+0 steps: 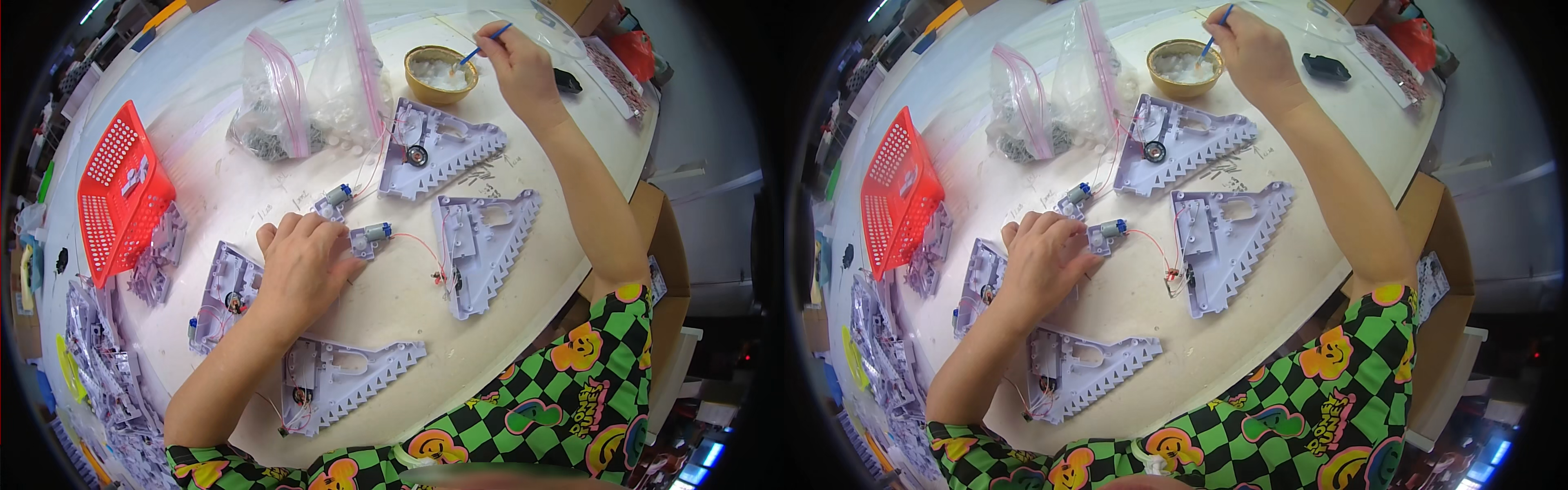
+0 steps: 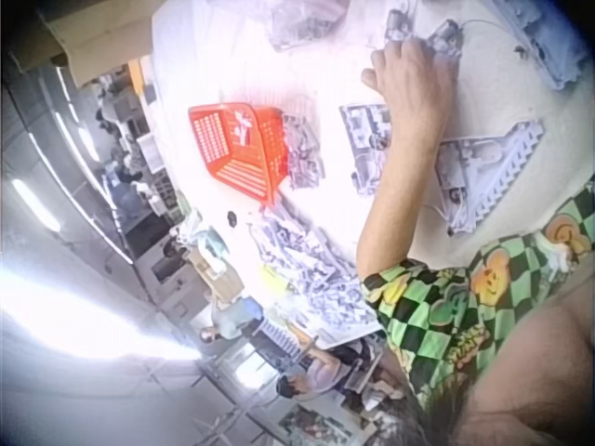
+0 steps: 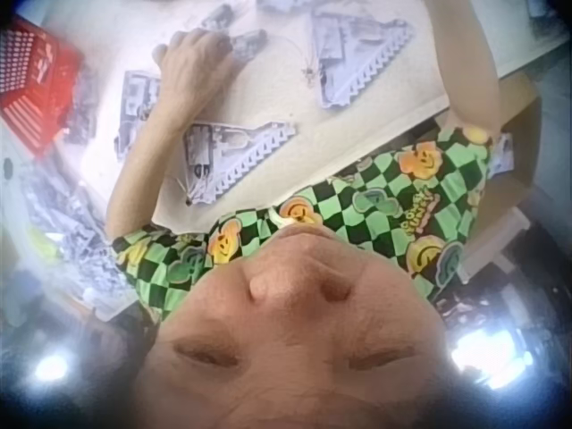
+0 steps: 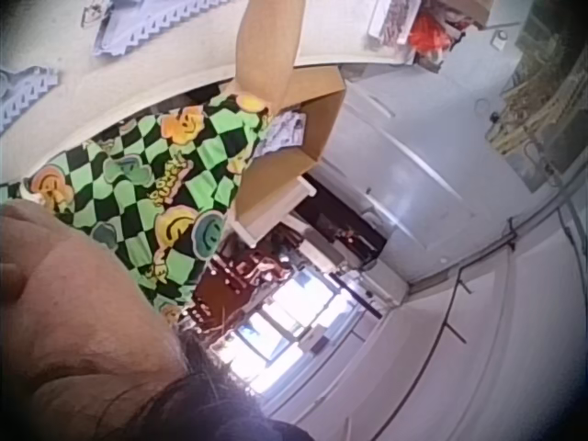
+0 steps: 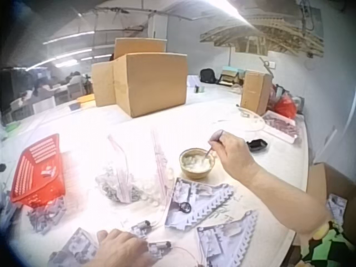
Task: The person assembles small electronic components by applying adhesive with a brush to plastic frames, then mounting small motors onto them.
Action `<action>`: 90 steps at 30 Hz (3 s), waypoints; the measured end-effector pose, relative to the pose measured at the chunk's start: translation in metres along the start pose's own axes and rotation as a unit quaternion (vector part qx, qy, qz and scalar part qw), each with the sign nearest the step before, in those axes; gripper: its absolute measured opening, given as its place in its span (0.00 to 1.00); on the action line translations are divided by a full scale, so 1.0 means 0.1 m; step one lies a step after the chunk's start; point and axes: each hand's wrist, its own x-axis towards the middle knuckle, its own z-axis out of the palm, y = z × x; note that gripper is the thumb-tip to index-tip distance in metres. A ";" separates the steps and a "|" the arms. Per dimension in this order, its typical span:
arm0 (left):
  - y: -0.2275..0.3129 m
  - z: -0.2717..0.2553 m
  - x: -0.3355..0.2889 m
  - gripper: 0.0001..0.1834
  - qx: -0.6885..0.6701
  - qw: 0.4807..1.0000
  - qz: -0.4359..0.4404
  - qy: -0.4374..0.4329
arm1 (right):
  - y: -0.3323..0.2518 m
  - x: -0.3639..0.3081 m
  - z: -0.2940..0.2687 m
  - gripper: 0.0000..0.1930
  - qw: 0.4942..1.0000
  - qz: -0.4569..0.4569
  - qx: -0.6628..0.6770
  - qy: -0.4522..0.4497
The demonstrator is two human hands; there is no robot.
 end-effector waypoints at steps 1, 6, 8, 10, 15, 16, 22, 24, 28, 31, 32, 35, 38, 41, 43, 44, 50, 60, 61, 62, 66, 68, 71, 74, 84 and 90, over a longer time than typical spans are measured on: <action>-0.01 0.00 0.00 0.18 0.000 1.000 -0.003 0.000 | 0.00 0.01 -0.01 0.06 0.999 0.002 0.030 0.025; -0.03 0.00 0.00 0.18 -0.007 1.000 0.006 0.017 | 0.13 -0.04 -0.08 0.07 0.989 0.073 0.116 0.048; -0.03 0.01 0.01 0.18 -0.016 1.000 0.007 0.013 | 0.28 -0.07 -0.02 0.08 0.959 0.146 0.233 0.070; -0.03 0.03 0.03 0.17 -0.025 1.000 0.009 0.008 | 0.36 -0.13 -0.01 0.09 0.951 0.155 0.259 0.074; -0.04 0.02 -0.01 0.18 -0.009 1.000 0.011 0.015 | 0.23 -0.15 -0.03 0.10 0.963 0.128 0.231 0.052; -0.04 0.03 -0.01 0.18 -0.010 1.000 0.010 0.014 | 0.22 -0.14 -0.04 0.10 0.965 0.135 0.222 0.042; -0.07 0.06 0.00 0.17 -0.015 1.000 0.009 0.023 | 0.30 -0.15 -0.13 0.10 0.918 0.137 0.364 0.080; -0.10 0.07 0.01 0.17 -0.016 0.999 0.026 0.024 | 0.16 -0.21 -0.15 0.10 0.887 0.111 0.442 0.078; -0.12 0.08 0.02 0.13 -0.040 0.998 0.024 0.038 | -0.68 -0.54 -0.27 0.08 0.867 0.057 0.494 0.020; -0.15 0.09 0.01 0.13 -0.048 0.998 0.015 0.045 | -0.95 -0.79 -0.22 0.07 0.879 -0.025 0.474 -0.047; -0.17 0.13 0.04 0.13 -0.054 0.998 0.013 0.042 | -0.97 -0.85 -0.22 0.06 0.897 -0.081 0.427 -0.081; -0.16 0.11 0.04 0.17 -0.030 0.998 0.020 0.060 | -1.07 -0.87 -0.23 0.05 0.906 -0.135 0.377 -0.140; -0.16 0.11 0.01 0.16 -0.030 0.998 0.014 0.058 | -1.12 -0.89 -0.18 0.06 0.905 -0.145 0.369 -0.156; -0.16 0.11 0.00 0.16 -0.033 0.997 0.018 0.066 | -1.14 -0.89 -0.16 0.06 0.904 -0.154 0.361 -0.168; -0.16 0.11 0.01 0.17 -0.025 0.997 0.019 0.069 | -1.15 -0.88 -0.17 0.06 0.905 -0.158 0.355 -0.173; -0.16 0.11 0.01 0.17 -0.027 0.997 0.018 0.069 | -1.14 -0.89 -0.16 0.06 0.911 -0.158 0.341 -0.172; -0.16 0.11 0.02 0.17 -0.021 0.997 0.018 0.065 | -1.13 -0.91 -0.09 0.06 0.917 -0.141 0.334 -0.168; -0.16 0.11 0.02 0.16 -0.017 0.997 0.021 0.073 | -1.16 -0.86 -0.20 0.06 0.911 -0.126 0.363 -0.150; -0.16 0.12 0.03 0.16 -0.015 0.997 0.022 0.077 | -1.16 -0.86 -0.20 0.06 0.912 -0.125 0.361 -0.151; -0.16 0.12 0.02 0.16 -0.015 0.997 0.022 0.077 | -1.16 -0.86 -0.18 0.06 0.915 -0.132 0.349 -0.153; -0.16 0.11 0.03 0.16 -0.013 0.996 0.022 0.080 | -1.18 -0.89 -0.16 0.06 0.908 -0.142 0.340 -0.198; -0.15 0.10 0.03 0.16 -0.014 0.997 0.021 0.075 | -1.18 -0.89 -0.18 0.06 0.911 -0.151 0.332 -0.193; -0.17 0.10 0.03 0.16 -0.011 0.996 0.026 0.080 | -1.17 -0.89 -0.19 0.06 0.911 -0.159 0.334 -0.181; -0.18 0.11 0.03 0.16 0.003 0.997 0.025 0.075 | -1.18 -0.90 -0.17 0.06 0.908 -0.159 0.346 -0.173; -0.17 0.13 0.02 0.16 0.009 0.996 0.030 0.084 | -1.18 -0.90 -0.19 0.06 0.904 -0.147 0.359 -0.181; -0.15 0.12 0.04 0.16 0.015 0.996 0.029 0.083 | -1.17 -0.90 -0.16 0.06 0.908 -0.150 0.336 -0.200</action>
